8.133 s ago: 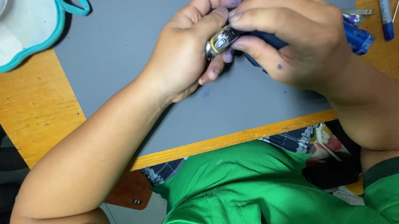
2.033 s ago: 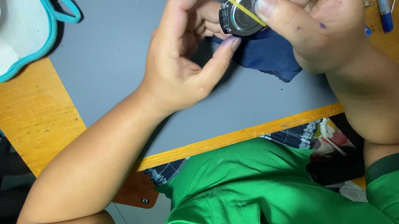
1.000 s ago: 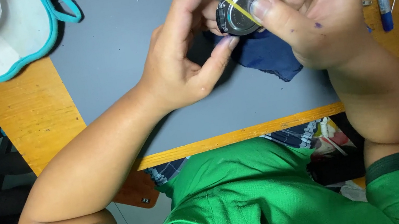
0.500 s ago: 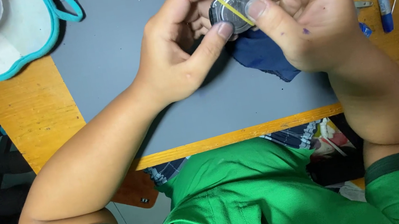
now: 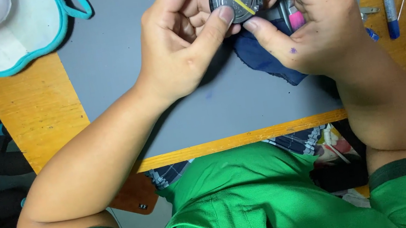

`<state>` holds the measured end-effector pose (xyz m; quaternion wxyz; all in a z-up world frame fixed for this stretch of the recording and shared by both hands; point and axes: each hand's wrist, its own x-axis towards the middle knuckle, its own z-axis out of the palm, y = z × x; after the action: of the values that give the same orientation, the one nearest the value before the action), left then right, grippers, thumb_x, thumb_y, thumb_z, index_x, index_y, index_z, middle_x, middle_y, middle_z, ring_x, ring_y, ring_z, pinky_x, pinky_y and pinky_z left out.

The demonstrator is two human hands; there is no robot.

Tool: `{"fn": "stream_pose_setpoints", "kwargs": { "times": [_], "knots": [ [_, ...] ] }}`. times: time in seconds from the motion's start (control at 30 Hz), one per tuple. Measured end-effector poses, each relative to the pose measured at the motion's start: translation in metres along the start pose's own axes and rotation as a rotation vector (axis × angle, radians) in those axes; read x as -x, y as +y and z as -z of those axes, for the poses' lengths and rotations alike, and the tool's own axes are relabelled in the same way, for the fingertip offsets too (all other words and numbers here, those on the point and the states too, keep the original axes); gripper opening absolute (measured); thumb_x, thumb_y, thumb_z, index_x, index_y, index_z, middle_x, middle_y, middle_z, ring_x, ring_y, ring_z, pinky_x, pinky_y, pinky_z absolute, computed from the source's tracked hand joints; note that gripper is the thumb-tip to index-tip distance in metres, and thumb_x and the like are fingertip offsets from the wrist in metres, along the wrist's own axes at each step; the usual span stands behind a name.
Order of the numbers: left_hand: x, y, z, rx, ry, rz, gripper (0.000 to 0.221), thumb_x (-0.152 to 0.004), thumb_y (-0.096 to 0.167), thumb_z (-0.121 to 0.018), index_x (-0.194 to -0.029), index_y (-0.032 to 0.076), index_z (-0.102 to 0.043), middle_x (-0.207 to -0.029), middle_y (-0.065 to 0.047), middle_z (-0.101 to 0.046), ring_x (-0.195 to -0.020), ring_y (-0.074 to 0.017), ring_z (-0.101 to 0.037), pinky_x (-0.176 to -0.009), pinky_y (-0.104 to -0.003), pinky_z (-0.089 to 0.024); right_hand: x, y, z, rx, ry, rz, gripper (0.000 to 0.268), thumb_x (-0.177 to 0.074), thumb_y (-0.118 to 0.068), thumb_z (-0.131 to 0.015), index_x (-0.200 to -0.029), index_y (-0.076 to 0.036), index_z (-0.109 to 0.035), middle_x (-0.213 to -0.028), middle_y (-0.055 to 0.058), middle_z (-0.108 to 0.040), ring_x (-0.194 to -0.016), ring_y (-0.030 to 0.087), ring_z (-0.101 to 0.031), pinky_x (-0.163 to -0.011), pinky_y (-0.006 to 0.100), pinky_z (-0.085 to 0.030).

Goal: Cleaning internal watch components with a microfiber cloth and placing them into a protective plastic bag.

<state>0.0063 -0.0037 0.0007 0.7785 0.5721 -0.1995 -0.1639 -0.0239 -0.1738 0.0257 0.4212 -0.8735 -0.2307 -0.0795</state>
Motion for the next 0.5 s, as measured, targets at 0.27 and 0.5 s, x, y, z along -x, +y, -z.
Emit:
{"fn": "stream_pose_setpoints", "kwargs": {
  "times": [0.27, 0.5],
  "knots": [
    [0.0005, -0.0015, 0.0010, 0.013, -0.026, -0.008, 0.024, -0.086, 0.008, -0.050, -0.107, 0.005, -0.039, -0.079, -0.007, -0.053, -0.071, -0.0127, -0.056, -0.068, -0.019, -0.048, 0.0008, 0.0003, -0.0015, 0.059, 0.007, -0.004, 0.037, -0.078, 0.009, -0.069, -0.106, 0.014, -0.045, -0.089, 0.021, -0.055, -0.077, 0.024, -0.056, -0.073, 0.030, -0.045],
    [0.0020, -0.0048, -0.0005, 0.045, 0.000, 0.032, 0.030, -0.086, 0.007, -0.051, -0.112, 0.006, -0.036, -0.075, -0.006, -0.051, -0.072, -0.0128, -0.057, -0.069, -0.020, -0.048, 0.0004, -0.0007, -0.0028, 0.056, 0.010, -0.015, 0.037, -0.078, 0.008, -0.066, -0.107, 0.013, -0.045, -0.089, 0.021, -0.054, -0.078, 0.024, -0.055, -0.073, 0.030, -0.046]
  ]
}}
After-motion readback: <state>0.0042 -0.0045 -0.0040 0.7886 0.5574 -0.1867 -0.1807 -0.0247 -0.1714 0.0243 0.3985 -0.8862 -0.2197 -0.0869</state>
